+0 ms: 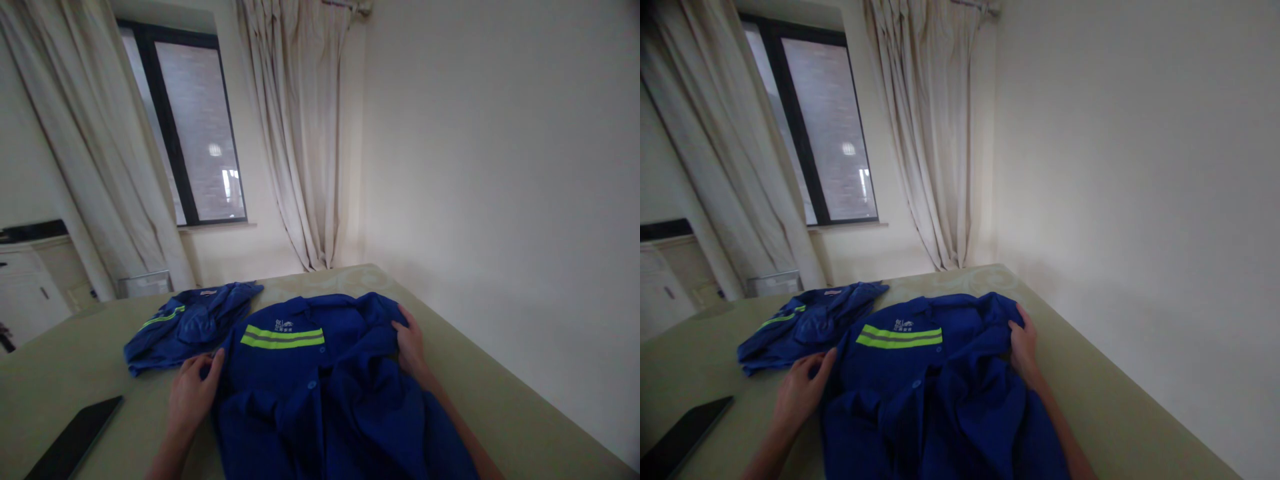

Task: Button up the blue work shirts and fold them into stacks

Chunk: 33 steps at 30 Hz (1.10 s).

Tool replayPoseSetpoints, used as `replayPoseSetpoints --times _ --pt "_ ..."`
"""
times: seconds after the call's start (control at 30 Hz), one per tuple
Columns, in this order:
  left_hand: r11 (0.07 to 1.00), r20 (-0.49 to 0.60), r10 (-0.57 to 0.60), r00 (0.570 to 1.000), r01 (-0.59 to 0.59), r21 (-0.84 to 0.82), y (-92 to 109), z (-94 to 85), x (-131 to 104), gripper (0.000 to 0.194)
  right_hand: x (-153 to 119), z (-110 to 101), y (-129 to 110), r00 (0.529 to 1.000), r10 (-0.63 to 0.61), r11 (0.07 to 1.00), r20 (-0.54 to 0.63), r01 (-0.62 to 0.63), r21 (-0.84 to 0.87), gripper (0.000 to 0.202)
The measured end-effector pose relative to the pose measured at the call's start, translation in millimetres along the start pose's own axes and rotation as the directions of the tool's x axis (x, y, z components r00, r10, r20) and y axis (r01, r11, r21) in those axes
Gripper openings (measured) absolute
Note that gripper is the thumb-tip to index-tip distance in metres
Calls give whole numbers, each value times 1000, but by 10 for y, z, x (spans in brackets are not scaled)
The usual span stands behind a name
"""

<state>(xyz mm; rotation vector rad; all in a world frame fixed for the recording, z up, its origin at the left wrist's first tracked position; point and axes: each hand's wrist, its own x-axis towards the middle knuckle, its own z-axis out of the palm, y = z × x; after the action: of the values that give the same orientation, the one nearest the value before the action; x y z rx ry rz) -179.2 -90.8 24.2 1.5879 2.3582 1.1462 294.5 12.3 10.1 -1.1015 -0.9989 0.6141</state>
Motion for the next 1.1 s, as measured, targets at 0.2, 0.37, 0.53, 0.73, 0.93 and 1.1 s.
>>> replayPoseSetpoints --times 0.2,0.37,0.53,0.73,0.93,1.1 --pt "968 37 -133 990 138 -211 -126 111 77 71 -93 160 -363 991 81 970 105 -102 220 44" --pt "688 627 -33 778 473 -550 144 -214 -127 69 -146 199 -455 974 167 970 153 -190 153 42" --pt "690 753 3 659 543 -478 405 -263 -278 46 -181 248 -514 939 23 995 343 10 -94 38" --pt "885 271 391 880 -278 -374 616 -254 -138 23 -358 350 -886 771 -485 771 412 600 -216 40" --pt "830 -627 432 648 -558 -5 656 -491 20 22 -108 430 -1265 507 -847 409 156 812 -416 47" --pt "918 -407 347 845 -219 329 873 -355 360 51 556 752 -1185 760 -626 579 176 604 -548 46"
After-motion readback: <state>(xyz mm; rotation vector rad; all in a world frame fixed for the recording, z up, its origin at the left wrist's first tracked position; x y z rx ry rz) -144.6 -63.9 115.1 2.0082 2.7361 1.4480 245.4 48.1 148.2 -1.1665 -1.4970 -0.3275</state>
